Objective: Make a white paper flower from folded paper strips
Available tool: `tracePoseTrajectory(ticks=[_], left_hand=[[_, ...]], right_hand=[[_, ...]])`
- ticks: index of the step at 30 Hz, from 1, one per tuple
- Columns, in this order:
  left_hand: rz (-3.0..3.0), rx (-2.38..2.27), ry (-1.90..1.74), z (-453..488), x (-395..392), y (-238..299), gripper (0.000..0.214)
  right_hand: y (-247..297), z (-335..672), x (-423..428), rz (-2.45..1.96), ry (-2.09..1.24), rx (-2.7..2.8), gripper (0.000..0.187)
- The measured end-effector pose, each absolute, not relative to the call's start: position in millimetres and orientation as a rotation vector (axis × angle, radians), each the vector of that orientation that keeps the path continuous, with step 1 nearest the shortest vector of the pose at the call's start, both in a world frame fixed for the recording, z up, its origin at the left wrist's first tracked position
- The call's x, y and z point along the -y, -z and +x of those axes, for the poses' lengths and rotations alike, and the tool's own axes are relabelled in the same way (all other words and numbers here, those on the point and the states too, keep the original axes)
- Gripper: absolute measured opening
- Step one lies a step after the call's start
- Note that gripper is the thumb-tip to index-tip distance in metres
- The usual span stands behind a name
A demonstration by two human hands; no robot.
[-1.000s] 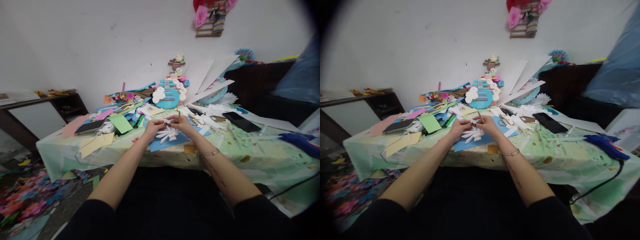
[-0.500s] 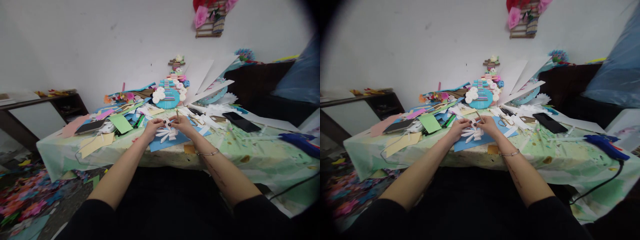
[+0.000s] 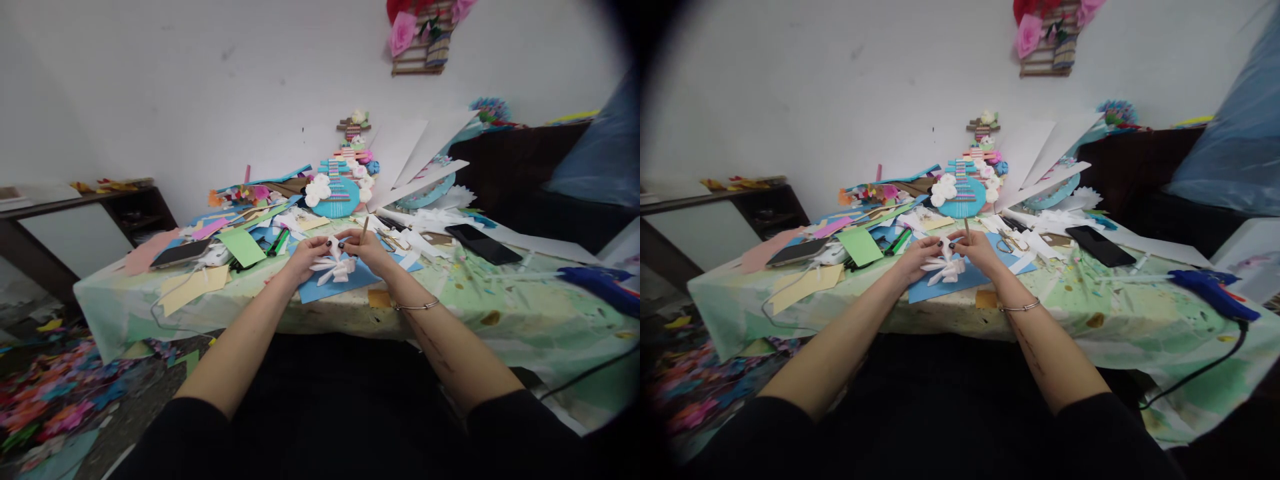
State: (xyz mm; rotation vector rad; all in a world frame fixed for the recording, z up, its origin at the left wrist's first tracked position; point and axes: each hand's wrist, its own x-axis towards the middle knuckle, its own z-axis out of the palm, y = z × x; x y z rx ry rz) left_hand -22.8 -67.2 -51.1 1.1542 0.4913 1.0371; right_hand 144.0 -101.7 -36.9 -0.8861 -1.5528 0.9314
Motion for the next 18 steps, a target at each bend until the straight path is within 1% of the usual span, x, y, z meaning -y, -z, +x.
tracePoseTrajectory(ticks=[10,18], left_hand=[[1.248,-0.516,-0.98,-22.9,70.0,51.1,0.031],[1.256,-0.575,-1.061,-22.6,69.7,50.6,0.038]], right_hand=[[31.7,140.5,105.8,-0.894,-0.917,1.527,0.024],[33.9,143.6,104.6,-0.904,-0.913,1.531,0.023]])
